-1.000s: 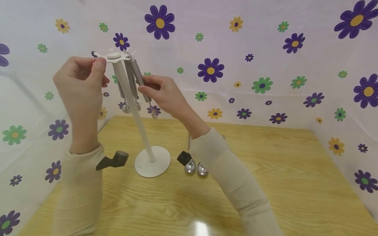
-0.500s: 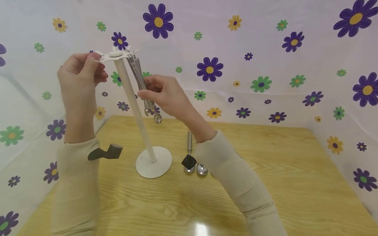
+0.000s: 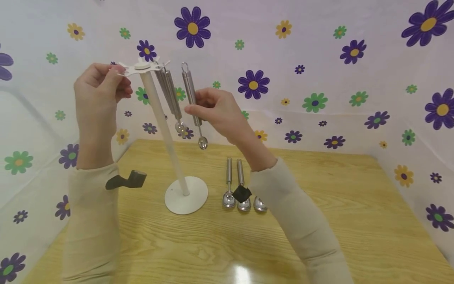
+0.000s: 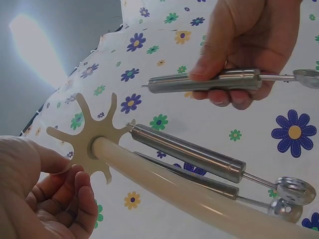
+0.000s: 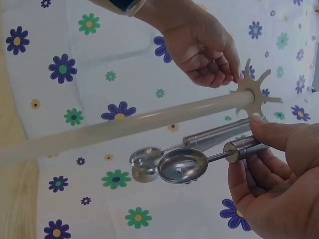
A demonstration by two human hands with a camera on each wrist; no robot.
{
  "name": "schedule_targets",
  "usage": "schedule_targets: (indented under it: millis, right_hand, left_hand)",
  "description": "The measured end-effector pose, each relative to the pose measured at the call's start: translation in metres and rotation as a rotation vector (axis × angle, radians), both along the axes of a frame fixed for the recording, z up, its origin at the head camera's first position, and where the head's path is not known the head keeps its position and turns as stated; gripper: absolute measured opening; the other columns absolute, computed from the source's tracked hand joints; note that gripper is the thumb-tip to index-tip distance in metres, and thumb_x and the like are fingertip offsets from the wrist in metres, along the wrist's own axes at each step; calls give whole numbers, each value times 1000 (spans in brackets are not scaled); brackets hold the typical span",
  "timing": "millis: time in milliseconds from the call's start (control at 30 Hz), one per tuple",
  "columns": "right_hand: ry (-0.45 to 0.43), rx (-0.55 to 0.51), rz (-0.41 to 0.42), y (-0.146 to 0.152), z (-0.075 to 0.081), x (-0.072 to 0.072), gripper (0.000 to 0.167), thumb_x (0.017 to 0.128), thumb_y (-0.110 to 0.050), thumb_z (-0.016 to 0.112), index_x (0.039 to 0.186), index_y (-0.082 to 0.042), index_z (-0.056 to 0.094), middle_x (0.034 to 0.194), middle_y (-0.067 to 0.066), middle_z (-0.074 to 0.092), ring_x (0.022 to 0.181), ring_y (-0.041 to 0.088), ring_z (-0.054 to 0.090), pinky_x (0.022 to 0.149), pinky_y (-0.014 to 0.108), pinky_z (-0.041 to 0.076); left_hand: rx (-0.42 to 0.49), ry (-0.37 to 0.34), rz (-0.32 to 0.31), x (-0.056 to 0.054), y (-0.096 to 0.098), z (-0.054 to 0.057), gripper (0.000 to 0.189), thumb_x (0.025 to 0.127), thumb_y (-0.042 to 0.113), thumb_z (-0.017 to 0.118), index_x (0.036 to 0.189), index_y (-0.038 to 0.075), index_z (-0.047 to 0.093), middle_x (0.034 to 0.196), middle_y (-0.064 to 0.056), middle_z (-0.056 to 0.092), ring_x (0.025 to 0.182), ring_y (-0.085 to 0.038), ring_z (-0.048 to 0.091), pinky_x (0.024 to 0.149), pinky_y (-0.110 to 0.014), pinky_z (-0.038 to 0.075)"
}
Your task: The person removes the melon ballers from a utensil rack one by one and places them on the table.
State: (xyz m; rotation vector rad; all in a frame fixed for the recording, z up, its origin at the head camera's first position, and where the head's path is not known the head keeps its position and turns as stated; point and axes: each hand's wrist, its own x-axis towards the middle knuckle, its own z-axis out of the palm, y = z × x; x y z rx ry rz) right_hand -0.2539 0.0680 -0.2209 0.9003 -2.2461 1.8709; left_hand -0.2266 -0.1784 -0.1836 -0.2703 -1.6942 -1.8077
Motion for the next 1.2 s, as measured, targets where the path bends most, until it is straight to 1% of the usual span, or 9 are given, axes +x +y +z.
schedule_targets:
  millis: [133,333,433,600,833,1000,1100,1200]
  right_hand:
    - [-63,22,-45,14,-15,-4,19,96,-8,74,112,1,68,95,10,68,87,24,60,84,31,54]
    - [-163,16,-61,33,-38,-8,22,97,-9,74,113,3,66,97,11,68,88,24,62,86,31,56]
    - [-192,28,-83,43,-50,-9,22,97,-10,73,113,3,65,99,10,69,90,22,62,87,30,55]
    - [-242,44,-110,57,-70,-12,22,98,-11,72,113,3,63,96,8,65,88,20,58,85,30,55]
    - [-305,93,-156,73,-96,-8,25,98,-15,72,114,2,62,99,9,65,87,20,59,85,31,55]
    - [-334,127,-180,87,-114,-4,28,99,-17,72,115,3,63,100,5,65,89,20,59,87,33,53]
    - [-353,140,-182,95,-125,-2,30,99,-19,72,115,4,62,99,4,65,91,20,59,88,33,53]
    - [-378,140,-175,100,-138,0,29,99,-19,72,114,3,62,98,3,64,90,20,59,85,31,54]
  left_hand:
    - [4,-6,-9,0,-1,-1,9,102,16,67,104,9,70,89,-8,66,73,-16,62,76,-21,58]
    - [15,5,-9,-1,-3,-3,11,102,17,67,105,7,70,89,-8,66,72,-17,63,76,-21,58]
    - [19,9,-12,-1,-3,-3,11,102,17,67,105,7,70,89,-8,66,72,-17,63,76,-21,58]
    - [30,14,-20,-1,-3,-2,9,102,16,67,104,8,70,89,-8,66,73,-16,63,76,-21,58]
    - [37,6,-28,0,-2,-2,11,102,16,67,106,6,69,89,-8,66,73,-16,63,76,-21,58]
    - [42,3,-31,0,1,-1,12,102,16,68,107,5,69,88,-8,65,71,-17,61,74,-20,57]
    - [44,0,-27,0,1,-1,13,101,16,68,107,5,69,87,-8,64,70,-16,59,73,-20,57]
    - [43,1,-22,0,1,-2,12,102,16,67,107,5,69,86,-8,64,70,-16,59,73,-20,57]
